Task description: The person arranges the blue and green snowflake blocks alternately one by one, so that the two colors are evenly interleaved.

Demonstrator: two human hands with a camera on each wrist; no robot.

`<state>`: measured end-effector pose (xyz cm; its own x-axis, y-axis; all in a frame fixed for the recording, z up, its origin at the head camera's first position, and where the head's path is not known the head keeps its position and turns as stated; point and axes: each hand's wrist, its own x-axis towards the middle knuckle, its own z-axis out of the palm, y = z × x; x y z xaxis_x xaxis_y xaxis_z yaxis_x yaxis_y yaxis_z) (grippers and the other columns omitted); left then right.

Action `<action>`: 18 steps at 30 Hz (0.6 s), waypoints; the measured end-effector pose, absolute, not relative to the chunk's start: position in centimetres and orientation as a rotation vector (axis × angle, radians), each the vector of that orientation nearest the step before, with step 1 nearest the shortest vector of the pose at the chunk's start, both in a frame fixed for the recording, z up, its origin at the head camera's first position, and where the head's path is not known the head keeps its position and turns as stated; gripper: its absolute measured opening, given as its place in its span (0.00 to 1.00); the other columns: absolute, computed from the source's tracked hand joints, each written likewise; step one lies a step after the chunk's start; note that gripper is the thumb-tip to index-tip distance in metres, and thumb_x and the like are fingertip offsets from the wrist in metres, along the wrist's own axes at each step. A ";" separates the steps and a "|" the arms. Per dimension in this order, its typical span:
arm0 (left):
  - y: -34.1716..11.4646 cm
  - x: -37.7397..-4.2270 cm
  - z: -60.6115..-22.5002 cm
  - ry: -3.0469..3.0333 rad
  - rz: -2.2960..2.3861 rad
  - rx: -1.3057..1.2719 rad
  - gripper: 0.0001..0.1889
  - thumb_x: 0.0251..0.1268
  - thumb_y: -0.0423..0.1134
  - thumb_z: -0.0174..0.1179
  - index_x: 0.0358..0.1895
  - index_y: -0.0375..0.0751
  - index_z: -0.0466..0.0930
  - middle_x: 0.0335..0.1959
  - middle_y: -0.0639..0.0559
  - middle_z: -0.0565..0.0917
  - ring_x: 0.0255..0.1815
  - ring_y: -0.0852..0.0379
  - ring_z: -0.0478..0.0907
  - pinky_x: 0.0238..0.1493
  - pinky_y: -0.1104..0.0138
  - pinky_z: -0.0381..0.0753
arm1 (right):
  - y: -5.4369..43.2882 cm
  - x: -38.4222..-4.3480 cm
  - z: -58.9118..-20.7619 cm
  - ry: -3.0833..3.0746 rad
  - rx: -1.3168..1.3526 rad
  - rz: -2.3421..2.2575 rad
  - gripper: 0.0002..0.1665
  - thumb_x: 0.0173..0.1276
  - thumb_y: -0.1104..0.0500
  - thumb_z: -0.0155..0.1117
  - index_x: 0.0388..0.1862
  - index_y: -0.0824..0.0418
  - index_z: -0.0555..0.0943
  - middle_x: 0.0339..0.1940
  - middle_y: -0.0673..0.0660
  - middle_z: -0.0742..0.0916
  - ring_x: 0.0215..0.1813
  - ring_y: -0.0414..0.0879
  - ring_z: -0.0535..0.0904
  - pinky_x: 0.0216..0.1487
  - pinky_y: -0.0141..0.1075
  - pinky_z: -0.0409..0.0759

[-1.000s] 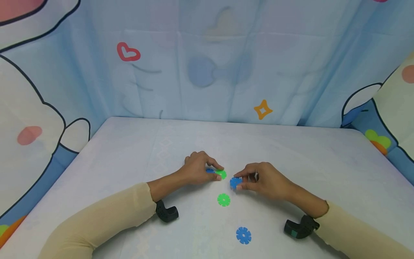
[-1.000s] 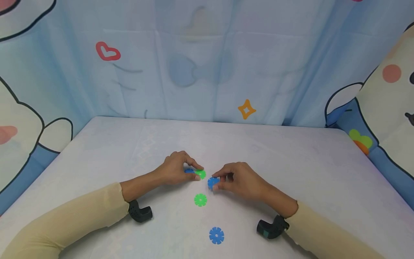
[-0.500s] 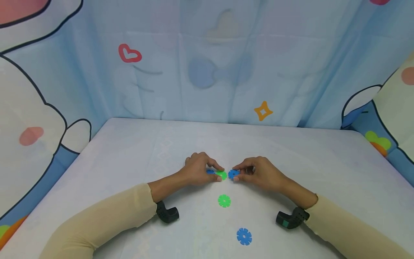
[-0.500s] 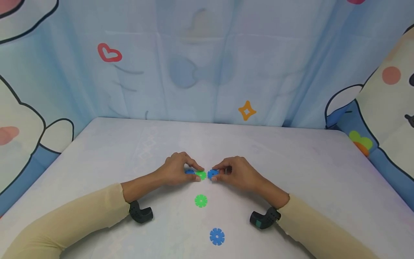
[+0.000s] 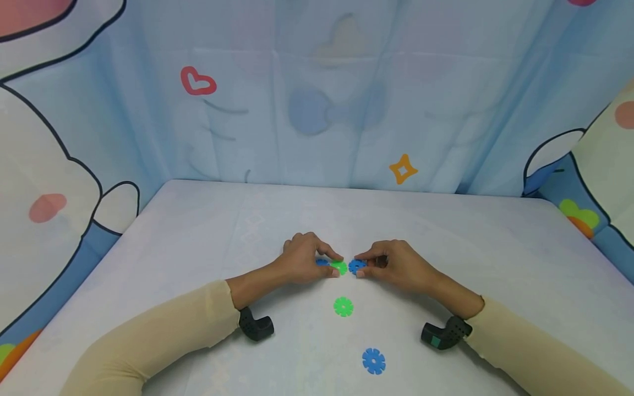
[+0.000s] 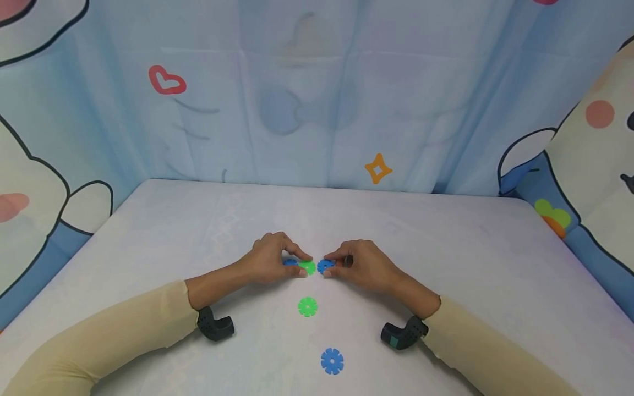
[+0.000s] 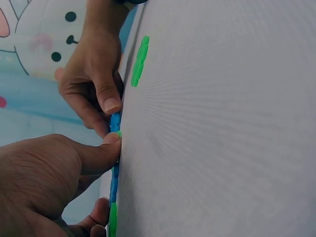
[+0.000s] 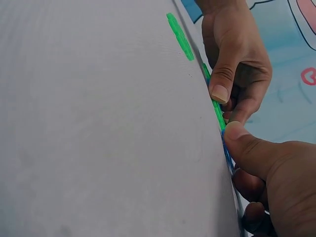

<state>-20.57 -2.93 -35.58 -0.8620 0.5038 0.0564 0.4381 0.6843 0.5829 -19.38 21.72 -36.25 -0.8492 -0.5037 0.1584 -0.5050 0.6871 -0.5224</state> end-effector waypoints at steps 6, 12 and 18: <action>-2.9 -20.6 -35.5 2.780 0.925 0.781 0.12 0.54 0.49 0.73 0.44 0.61 0.90 0.52 0.57 0.86 0.55 0.48 0.74 0.51 0.50 0.67 | 21.6 -19.4 -36.2 -2.896 0.855 0.872 0.21 0.58 0.49 0.75 0.48 0.56 0.88 0.22 0.42 0.79 0.26 0.36 0.70 0.26 0.28 0.68; -2.9 -20.6 -35.5 2.785 0.915 0.779 0.13 0.54 0.50 0.73 0.44 0.62 0.90 0.53 0.57 0.85 0.56 0.48 0.75 0.52 0.49 0.67 | 21.5 -19.4 -36.1 -2.923 0.834 0.856 0.22 0.57 0.49 0.76 0.50 0.55 0.88 0.23 0.41 0.82 0.28 0.35 0.73 0.28 0.28 0.71; -2.9 -20.6 -35.6 2.792 0.898 0.770 0.12 0.54 0.50 0.73 0.44 0.63 0.90 0.53 0.57 0.85 0.55 0.48 0.75 0.50 0.51 0.68 | 21.4 -19.4 -36.0 -2.924 0.844 0.870 0.22 0.57 0.49 0.76 0.50 0.56 0.88 0.24 0.41 0.83 0.29 0.35 0.73 0.29 0.29 0.71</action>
<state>-20.63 -2.86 -35.60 -0.8653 0.4987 0.0496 0.4340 0.6962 0.5717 -19.40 21.38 -36.02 -0.8577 -0.4989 0.1243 -0.4857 0.7068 -0.5144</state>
